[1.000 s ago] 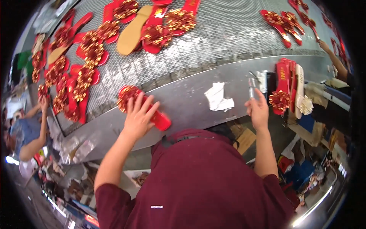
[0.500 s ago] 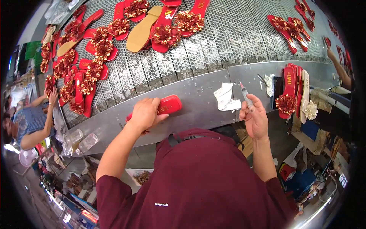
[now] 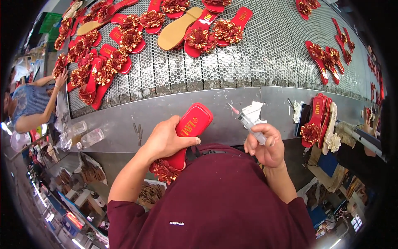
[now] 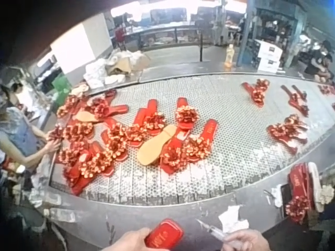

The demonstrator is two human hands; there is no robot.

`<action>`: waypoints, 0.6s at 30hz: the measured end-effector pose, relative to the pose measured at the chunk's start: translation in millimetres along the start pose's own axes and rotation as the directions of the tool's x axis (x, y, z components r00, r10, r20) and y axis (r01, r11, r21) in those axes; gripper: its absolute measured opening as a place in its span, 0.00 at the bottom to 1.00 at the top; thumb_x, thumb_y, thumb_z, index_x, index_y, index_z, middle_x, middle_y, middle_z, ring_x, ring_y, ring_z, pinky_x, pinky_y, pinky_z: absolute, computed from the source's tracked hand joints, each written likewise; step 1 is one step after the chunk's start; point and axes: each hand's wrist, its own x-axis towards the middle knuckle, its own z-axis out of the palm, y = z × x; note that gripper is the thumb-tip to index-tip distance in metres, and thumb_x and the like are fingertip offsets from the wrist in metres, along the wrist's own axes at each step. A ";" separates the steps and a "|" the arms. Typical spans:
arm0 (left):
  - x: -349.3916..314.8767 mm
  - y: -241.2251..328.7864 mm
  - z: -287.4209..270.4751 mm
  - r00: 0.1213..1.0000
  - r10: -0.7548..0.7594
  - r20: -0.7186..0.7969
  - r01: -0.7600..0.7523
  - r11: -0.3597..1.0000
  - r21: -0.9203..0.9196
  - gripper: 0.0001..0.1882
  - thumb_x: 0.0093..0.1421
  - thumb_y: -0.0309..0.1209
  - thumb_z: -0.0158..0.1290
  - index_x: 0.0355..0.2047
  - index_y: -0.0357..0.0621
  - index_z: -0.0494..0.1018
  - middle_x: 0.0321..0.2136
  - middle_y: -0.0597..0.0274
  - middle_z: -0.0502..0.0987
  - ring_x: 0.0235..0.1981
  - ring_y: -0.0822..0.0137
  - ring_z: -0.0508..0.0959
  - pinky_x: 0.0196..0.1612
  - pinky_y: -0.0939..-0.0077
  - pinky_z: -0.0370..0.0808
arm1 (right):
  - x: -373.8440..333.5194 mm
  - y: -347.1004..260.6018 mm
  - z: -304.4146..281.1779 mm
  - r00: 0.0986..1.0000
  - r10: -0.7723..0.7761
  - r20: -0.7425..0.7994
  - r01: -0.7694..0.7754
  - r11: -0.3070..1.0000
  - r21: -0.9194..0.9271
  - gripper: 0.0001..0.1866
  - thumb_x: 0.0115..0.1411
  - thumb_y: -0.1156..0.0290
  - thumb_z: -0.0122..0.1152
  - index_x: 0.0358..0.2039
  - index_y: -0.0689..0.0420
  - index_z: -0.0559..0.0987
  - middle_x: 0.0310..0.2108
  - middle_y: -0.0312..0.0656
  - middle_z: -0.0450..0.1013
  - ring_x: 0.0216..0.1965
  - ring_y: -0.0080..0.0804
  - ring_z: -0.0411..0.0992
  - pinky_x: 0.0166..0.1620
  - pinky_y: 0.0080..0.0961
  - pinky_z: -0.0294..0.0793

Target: Apply glue and clean sandals at a conveyor belt assembly line station.

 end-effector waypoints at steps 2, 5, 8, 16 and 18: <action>-2.0 2.4 -1.3 0.998 -0.064 0.030 0.065 0.997 -0.036 0.32 0.41 0.43 0.68 0.41 0.32 0.71 0.32 0.47 0.78 0.35 0.58 0.79 0.40 0.67 0.74 | -2.9 -0.5 3.7 0.999 0.030 0.025 -0.029 0.997 -0.067 0.29 0.58 0.54 0.63 0.51 0.63 0.71 0.24 0.37 0.69 0.25 0.23 0.67 0.32 0.24 0.70; -4.8 2.0 -0.1 0.996 0.087 0.016 -0.083 0.979 -0.187 0.40 0.44 0.46 0.66 0.52 0.34 0.66 0.38 0.42 0.78 0.41 0.50 0.79 0.45 0.64 0.74 | -7.2 -0.1 6.1 0.999 0.036 0.029 -0.031 0.987 -0.160 0.28 0.57 0.54 0.64 0.49 0.63 0.72 0.24 0.37 0.68 0.25 0.22 0.66 0.32 0.23 0.69; -1.9 1.6 4.4 0.988 0.154 -0.027 -0.156 0.978 -0.137 0.46 0.46 0.45 0.66 0.61 0.41 0.58 0.43 0.43 0.77 0.44 0.49 0.78 0.48 0.64 0.73 | -8.7 -0.8 6.2 0.999 0.022 0.027 -0.017 0.988 -0.151 0.26 0.58 0.55 0.63 0.47 0.63 0.74 0.22 0.36 0.68 0.23 0.21 0.65 0.30 0.22 0.69; 3.7 23.8 -1.5 0.984 0.142 0.105 -0.131 0.985 -0.109 0.44 0.49 0.48 0.64 0.61 0.45 0.58 0.41 0.42 0.77 0.44 0.47 0.78 0.46 0.61 0.73 | -9.0 -5.9 -2.6 1.000 0.021 0.020 -0.017 0.985 -0.170 0.21 0.60 0.57 0.61 0.43 0.63 0.77 0.20 0.35 0.69 0.20 0.18 0.63 0.26 0.19 0.66; 4.4 28.2 -0.9 0.985 0.125 0.123 -0.114 0.989 -0.090 0.44 0.49 0.49 0.64 0.61 0.45 0.58 0.41 0.41 0.77 0.43 0.46 0.78 0.46 0.61 0.74 | -10.0 -7.7 -6.4 0.999 0.039 0.001 -0.037 0.971 -0.235 0.15 0.62 0.65 0.59 0.42 0.63 0.77 0.21 0.36 0.70 0.20 0.16 0.63 0.25 0.18 0.65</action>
